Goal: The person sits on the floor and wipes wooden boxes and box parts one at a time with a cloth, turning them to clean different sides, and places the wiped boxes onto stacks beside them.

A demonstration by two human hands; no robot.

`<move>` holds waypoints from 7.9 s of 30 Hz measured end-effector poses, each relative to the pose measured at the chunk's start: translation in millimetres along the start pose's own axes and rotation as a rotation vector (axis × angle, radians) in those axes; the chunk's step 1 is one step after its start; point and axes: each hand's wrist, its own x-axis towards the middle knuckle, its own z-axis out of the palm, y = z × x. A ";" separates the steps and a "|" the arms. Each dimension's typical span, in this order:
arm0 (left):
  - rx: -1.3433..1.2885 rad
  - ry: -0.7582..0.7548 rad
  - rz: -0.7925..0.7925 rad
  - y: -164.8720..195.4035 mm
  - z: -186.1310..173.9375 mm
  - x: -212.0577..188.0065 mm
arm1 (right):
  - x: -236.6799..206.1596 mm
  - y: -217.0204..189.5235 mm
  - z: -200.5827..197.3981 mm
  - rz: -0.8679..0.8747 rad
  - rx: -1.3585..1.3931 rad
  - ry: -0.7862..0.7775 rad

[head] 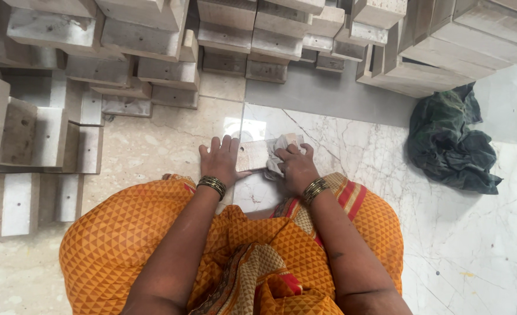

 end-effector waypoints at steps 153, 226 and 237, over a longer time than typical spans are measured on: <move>-0.017 0.110 0.043 3.2 6.8 17.2 | 62.0 55.6 45.3 0.515 0.260 0.224; 0.028 0.050 -0.009 0.3 17.4 11.0 | 45.6 -7.1 41.4 0.232 -0.146 0.260; 0.066 0.082 -0.004 7.2 15.4 7.4 | 48.8 1.5 45.6 0.227 -0.143 0.226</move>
